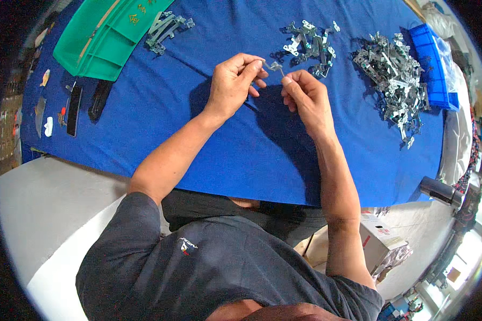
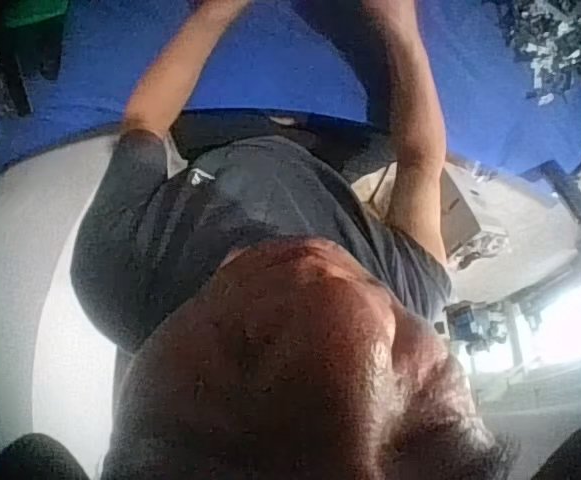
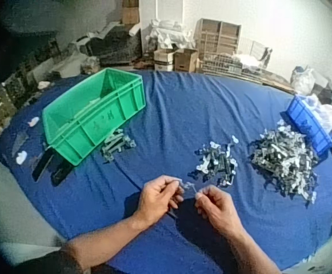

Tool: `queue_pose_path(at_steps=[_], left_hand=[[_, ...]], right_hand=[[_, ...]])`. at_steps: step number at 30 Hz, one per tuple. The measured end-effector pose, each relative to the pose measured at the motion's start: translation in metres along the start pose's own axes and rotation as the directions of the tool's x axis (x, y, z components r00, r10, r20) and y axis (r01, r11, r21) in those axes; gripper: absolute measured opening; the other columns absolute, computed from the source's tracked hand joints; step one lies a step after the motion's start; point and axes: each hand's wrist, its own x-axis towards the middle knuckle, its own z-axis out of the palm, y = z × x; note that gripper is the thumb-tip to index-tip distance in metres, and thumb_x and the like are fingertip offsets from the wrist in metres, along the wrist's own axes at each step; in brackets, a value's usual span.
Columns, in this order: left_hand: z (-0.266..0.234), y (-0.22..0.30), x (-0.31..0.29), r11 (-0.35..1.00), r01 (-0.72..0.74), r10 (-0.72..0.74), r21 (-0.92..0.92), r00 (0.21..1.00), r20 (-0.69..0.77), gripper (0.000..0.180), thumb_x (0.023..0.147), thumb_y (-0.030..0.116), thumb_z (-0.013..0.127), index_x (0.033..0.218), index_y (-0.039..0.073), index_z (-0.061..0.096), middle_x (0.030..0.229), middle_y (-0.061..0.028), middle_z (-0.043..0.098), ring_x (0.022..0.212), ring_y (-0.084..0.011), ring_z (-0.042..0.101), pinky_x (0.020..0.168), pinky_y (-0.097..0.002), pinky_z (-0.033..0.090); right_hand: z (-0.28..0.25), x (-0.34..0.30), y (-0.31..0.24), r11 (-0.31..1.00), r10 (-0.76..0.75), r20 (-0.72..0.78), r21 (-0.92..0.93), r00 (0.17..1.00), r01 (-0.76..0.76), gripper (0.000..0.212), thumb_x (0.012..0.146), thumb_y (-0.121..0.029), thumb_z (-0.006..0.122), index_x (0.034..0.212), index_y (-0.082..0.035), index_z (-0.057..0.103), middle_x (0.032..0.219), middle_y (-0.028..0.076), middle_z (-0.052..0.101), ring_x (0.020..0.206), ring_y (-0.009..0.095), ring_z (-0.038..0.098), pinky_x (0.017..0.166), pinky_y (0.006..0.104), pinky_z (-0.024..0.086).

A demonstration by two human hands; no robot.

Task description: The person picks up a metal bracket and a wire clip by hand, fits the clip into the bracket, and repeats the process with another set of parts.

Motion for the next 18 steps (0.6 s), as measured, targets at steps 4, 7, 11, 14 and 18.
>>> queue_pose_path(at_steps=[4,7,11,14,18], left_hand=[[0.0001,-0.0014,-0.0013,1.0,-0.003,0.003,0.002,1.0,0.007,0.02,0.1,0.016,0.058,0.112,0.001,0.066,0.092,-0.01,0.071,0.074,-0.0131,0.068,0.055,-0.0228,0.054],[0.0007,-0.001,-0.0027,0.999,-0.028,0.028,0.042,1.0,0.014,0.02,0.099,0.015,0.06,0.113,0.003,0.068,0.092,-0.0082,0.072,0.072,-0.0095,0.066,0.055,-0.021,0.052],[0.0041,0.0009,-0.0059,0.94,-0.227,0.227,0.256,0.973,0.031,0.017,0.094,0.013,0.066,0.106,0.001,0.073,0.09,-0.0075,0.074,0.075,-0.0105,0.067,0.064,-0.0241,0.052],[0.0044,0.0,-0.0055,0.895,-0.316,0.32,0.316,0.947,0.041,0.016,0.091,0.012,0.07,0.101,0.0,0.074,0.09,-0.0107,0.074,0.08,-0.0147,0.07,0.071,-0.0281,0.055],[0.0041,0.0047,-0.0062,0.844,-0.383,0.377,0.376,0.922,0.094,0.016,0.09,0.011,0.07,0.1,0.0,0.073,0.091,-0.0128,0.074,0.082,-0.0178,0.071,0.072,-0.0292,0.055]], right_hand=[[-0.0008,0.0003,-0.0018,0.999,0.03,-0.008,-0.019,1.0,-0.03,0.021,0.099,-0.022,0.061,0.092,-0.002,0.063,0.073,0.0,0.061,0.063,0.006,0.054,0.055,0.0234,0.043],[-0.003,0.0014,0.0009,0.987,-0.024,-0.036,-0.158,0.999,0.018,0.022,0.097,-0.022,0.062,0.091,-0.001,0.063,0.072,0.0,0.062,0.063,0.006,0.053,0.056,0.0246,0.042],[-0.0074,0.0013,-0.0004,0.958,-0.07,-0.045,-0.281,0.997,0.055,0.021,0.096,-0.02,0.063,0.093,0.001,0.064,0.072,0.001,0.062,0.064,0.007,0.053,0.057,0.025,0.043],[-0.0049,0.0021,-0.0002,0.993,-0.014,-0.025,-0.117,1.0,0.011,0.018,0.096,-0.017,0.062,0.099,0.001,0.065,0.076,0.002,0.063,0.066,0.008,0.056,0.059,0.0244,0.046],[-0.0033,0.0039,0.0007,0.96,0.089,-0.01,0.269,0.996,-0.083,0.017,0.097,-0.015,0.06,0.104,0.001,0.065,0.08,0.002,0.062,0.069,0.01,0.058,0.06,0.0244,0.048]])
